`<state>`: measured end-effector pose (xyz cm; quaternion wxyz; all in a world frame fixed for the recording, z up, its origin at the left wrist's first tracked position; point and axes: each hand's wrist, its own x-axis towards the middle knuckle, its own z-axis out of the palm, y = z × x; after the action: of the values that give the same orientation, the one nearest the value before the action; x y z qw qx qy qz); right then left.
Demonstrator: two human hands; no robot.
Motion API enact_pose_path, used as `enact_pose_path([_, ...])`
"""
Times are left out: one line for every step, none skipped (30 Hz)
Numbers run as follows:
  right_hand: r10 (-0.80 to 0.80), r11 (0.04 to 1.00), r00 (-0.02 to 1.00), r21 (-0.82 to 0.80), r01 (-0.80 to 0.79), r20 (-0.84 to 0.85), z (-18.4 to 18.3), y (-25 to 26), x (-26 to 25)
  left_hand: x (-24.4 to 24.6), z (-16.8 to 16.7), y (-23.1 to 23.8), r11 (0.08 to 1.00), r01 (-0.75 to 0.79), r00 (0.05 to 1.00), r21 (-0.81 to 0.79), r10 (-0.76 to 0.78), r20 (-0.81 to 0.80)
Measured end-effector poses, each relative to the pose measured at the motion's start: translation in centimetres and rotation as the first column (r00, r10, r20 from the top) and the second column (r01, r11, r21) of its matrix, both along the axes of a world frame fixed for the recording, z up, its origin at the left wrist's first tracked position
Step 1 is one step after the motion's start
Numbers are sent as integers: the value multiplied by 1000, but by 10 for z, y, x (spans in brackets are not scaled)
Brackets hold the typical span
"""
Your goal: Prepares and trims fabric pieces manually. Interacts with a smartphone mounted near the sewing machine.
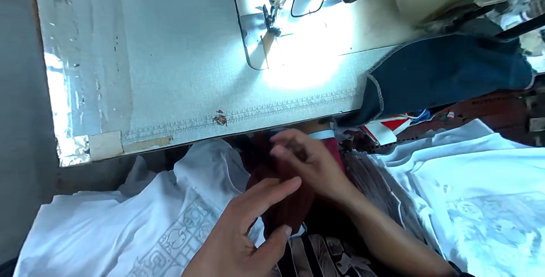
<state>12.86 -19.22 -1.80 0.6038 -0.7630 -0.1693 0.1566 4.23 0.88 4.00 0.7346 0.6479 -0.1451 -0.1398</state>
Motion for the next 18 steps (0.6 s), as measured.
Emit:
enact_pose_path([-42,994,997,-95,48,64,4,-11,0,0,1,0,1000,-6,1000,7,6,12])
enact_pose_path([-71,975,989,-202,97,130,10,-23,-1,-1,1,0,1000,-14,1000,15,14,22])
enact_pose_path([-79,945,979,-298,134,190,17,-34,-2,-1,1,1,999,-26,999,32,25,32])
enact_pose_path([-69,919,968,-363,155,240,25,-43,-4,-1,1,1,998,-35,998,51,33,44])
enact_pose_path([-39,902,960,-403,153,277,35,-51,-7,-2,1,2,997,-45,998,68,42,54])
enact_pose_path([4,898,953,-420,129,302,45,-56,-11,-2,1,2,995,-56,997,88,51,63])
enact_pose_path([51,906,943,-413,95,329,55,-59,-16,-3,0,2,991,-69,995,115,60,75])
enact_pose_path([95,918,927,-393,60,362,63,-59,-20,-4,1,2,986,-83,994,143,71,87])
enact_pose_path([129,927,910,-374,30,393,69,-58,-25,-5,2,2,981,-98,991,167,82,102])
enact_pose_path([153,933,892,-359,11,426,73,-55,-29,-6,3,2,975,-115,989,189,94,116])
enact_pose_path([172,934,872,-358,4,458,75,-52,-32,-7,4,2,969,-131,986,208,106,127])
enact_pose_path([187,928,854,-372,8,485,75,-49,-34,-8,5,3,963,-144,984,226,115,138])
enact_pose_path([197,921,841,-388,17,504,76,-45,-35,-8,5,4,959,-155,981,239,122,148])
enact_pose_path([202,915,831,-402,28,518,76,-42,-36,-9,6,4,955,-163,980,247,127,156])
enact_pose_path([203,911,826,-411,38,526,76,-40,-36,-9,6,5,953,-169,978,250,132,160])
enact_pose_path([201,909,822,-415,46,532,77,-38,-36,-9,7,5,953,-172,978,251,134,163])
enact_pose_path([199,907,820,-417,53,537,78,-36,-37,-9,7,6,952,-176,976,251,136,169])
enact_pose_path([199,906,817,-419,56,541,79,-35,-37,-9,7,6,951,-178,975,254,136,175])
